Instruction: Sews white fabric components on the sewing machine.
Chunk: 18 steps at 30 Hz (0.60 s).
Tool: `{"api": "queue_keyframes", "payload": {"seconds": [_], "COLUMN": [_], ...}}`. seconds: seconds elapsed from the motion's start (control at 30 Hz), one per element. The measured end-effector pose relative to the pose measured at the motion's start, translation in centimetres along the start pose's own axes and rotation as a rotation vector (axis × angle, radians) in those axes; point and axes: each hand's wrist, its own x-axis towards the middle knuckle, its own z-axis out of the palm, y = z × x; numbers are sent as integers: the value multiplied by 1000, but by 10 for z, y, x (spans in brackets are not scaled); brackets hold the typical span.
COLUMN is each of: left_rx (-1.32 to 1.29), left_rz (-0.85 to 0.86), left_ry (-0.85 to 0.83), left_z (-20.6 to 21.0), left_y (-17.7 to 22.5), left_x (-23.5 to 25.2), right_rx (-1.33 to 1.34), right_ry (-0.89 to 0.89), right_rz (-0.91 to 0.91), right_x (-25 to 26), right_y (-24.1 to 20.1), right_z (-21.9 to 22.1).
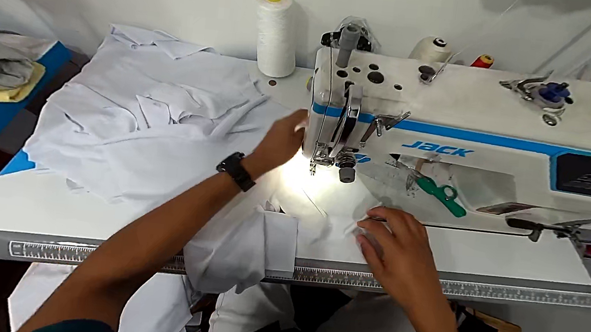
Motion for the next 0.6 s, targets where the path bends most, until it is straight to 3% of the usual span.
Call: {"api": "queue_keyframes", "payload": {"seconds": [0.07,0.13,0.23,0.3,0.4,0.53,0.6], "left_rx": [140,269,296,325,411,527,540], "left_rz": [5,-25,-9,-15,-35,-36,-57], "left_ry": [-12,-114,-213,-135,14,51,59], "left_z": [-32,-58,-53,-45,-53,-52,-43], "left_y": [9,21,21,14,0,-26,-24], "left_x": [-17,-67,-135,-161,-182,-211,-222], "right_rx": [72,139,104,61,64,260,255], "right_ry": [64,105,86,78,67,131,189], "right_rz": [76,158,278,297,274,292,104], "right_x": [-7,-14,-11,-5,2,12,17], "right_y": [-30,-67,-116,-137,-143,-120,-120], "right_z": [3,17,42,56,59,34,26]}}
